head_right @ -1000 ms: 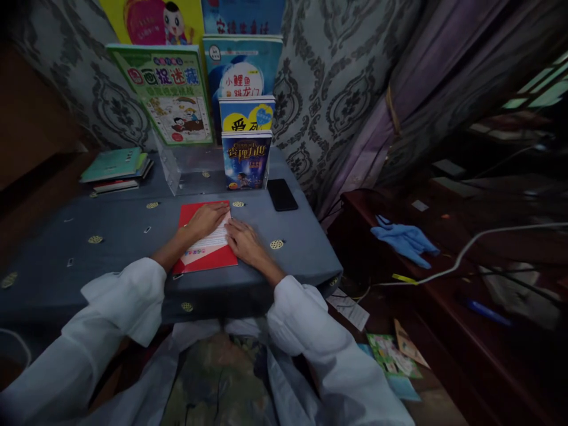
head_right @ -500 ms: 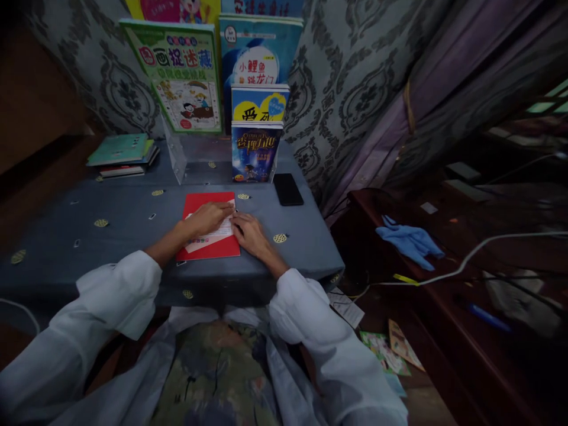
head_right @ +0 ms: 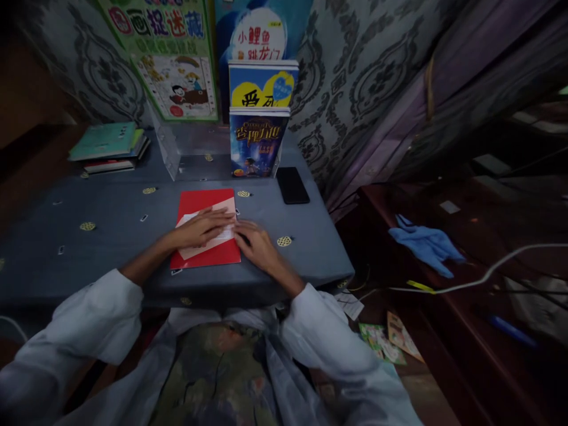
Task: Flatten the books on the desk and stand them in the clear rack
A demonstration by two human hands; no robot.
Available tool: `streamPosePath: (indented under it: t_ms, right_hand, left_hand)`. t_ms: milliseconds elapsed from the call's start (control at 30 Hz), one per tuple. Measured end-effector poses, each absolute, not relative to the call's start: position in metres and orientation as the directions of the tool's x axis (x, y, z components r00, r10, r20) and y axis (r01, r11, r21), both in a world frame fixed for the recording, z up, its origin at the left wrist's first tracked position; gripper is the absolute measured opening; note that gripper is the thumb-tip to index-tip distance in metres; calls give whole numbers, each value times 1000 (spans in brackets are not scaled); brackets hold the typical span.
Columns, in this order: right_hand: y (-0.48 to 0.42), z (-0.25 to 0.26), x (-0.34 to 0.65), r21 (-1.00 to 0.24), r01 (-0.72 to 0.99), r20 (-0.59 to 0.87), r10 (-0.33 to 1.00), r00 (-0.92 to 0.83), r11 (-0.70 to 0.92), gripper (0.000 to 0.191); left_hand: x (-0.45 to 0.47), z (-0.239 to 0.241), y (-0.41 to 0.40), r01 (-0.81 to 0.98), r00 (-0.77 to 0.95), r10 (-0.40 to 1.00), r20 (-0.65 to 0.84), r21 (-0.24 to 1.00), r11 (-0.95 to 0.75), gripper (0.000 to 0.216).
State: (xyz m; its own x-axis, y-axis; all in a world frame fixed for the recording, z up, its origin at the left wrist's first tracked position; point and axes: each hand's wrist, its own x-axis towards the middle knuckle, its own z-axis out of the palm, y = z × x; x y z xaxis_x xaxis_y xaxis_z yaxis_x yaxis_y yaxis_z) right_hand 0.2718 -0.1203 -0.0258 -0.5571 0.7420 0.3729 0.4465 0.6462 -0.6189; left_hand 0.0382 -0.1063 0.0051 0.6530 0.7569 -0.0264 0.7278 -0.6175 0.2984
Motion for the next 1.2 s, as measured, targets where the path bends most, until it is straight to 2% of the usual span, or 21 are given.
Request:
streamPosePath:
  t_ms: [67, 167, 267, 367, 433, 600, 733, 800, 933, 1200]
  right_hand:
    - [-130, -27, 280, -563, 446, 363, 693, -623, 696, 36]
    - [-144, -26, 288, -506, 462, 332, 659, -675, 728, 44]
    - [-152, -24, 291, -488, 467, 331, 651, -683, 738, 44]
    - [-158, -25, 292, -481, 446, 374, 636, -675, 755, 40]
    - [-160, -27, 293, -489, 425, 403, 630, -664, 761, 38]
    - [-164, -26, 296, -551, 387, 423, 647, -634, 739, 34]
    - [-167, -21, 297, -611, 391, 435, 704, -561, 689, 36]
    - [-168, -19, 297, -633, 402, 426, 732, -532, 661, 37]
    - [-171, -17, 297, -636, 406, 424, 737, -527, 656, 34]
    - [-177, -13, 297, -640, 343, 461, 701, -545, 687, 31]
  left_hand:
    - [34, 3, -107, 687, 691, 722, -33, 340, -642, 48]
    - [33, 1, -114, 686, 689, 725, 27, 301, -663, 47]
    - [38, 0, -124, 717, 657, 752, 56, 263, -646, 47]
    - [41, 2, -132, 693, 669, 742, 42, 325, -643, 46]
    - [42, 2, -136, 669, 691, 722, 37, 346, -658, 47]
    - [48, 2, -147, 703, 684, 729, 13, 253, -664, 50]
    - [52, 3, -158, 670, 705, 709, 20, 310, -674, 51]
    - [53, 4, -164, 669, 708, 706, 21, 301, -679, 57]
    - [58, 2, -176, 706, 686, 727, 28, 217, -674, 64]
    - [65, -7, -201, 712, 665, 736, 127, 190, -676, 59]
